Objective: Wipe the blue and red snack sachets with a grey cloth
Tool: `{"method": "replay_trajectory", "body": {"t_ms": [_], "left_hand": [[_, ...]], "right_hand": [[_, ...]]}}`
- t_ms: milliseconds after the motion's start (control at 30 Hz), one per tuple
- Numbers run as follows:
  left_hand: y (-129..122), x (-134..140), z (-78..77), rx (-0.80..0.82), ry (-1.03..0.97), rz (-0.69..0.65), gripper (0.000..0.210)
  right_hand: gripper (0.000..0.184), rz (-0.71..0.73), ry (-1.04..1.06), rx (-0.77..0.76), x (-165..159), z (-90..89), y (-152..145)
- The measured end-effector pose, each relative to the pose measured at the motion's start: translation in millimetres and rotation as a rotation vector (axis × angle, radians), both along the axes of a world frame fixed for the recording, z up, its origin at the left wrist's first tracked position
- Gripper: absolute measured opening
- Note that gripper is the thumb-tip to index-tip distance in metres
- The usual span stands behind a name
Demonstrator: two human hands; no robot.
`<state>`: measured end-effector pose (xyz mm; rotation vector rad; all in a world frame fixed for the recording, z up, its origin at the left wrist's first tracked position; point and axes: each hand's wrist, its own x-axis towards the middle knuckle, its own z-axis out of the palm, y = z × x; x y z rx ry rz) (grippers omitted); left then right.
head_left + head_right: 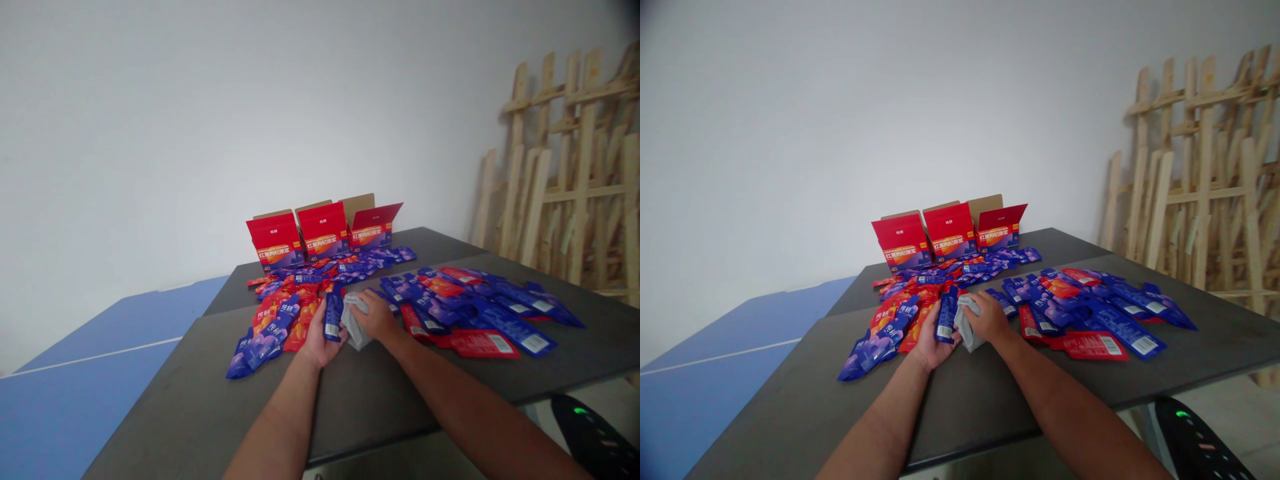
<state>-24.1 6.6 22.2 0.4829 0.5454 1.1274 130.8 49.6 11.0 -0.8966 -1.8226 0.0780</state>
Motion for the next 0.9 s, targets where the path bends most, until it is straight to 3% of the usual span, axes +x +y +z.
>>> {"method": "replay_trajectory", "body": {"t_ms": [100, 200, 300, 500, 733, 900], "left_hand": [[1, 0, -0.5, -0.043, 0.023, 0.012, 0.043], [0, 1, -2.1, -0.072, 0.066, -0.043, 0.049], [-1, 3, -5.1, -0.055, 0.09, -0.063, 0.053], [0, 10, -11.0, -0.005, 0.19, -0.02, 0.039], [1, 10, -11.2, 0.015, 0.245, -0.078, 0.041], [4, 6, -9.3, 0.003, 0.144, 0.01, 0.039]], "right_hand": [[0.017, 0.204, -0.169, 0.049, -11, 1.6, -16], [0.016, 0.293, -0.286, 0.069, -22, 4.0, -29], [0.016, 0.228, -0.261, 0.057, -24, 4.5, -30], [0.016, 0.092, -0.025, -0.02, -18, -3.3, -10], [0.015, -0.042, 0.065, -0.121, -11, -10.7, 10], [0.015, -0.022, 0.1, -0.094, -8, -6.1, 5]]}}
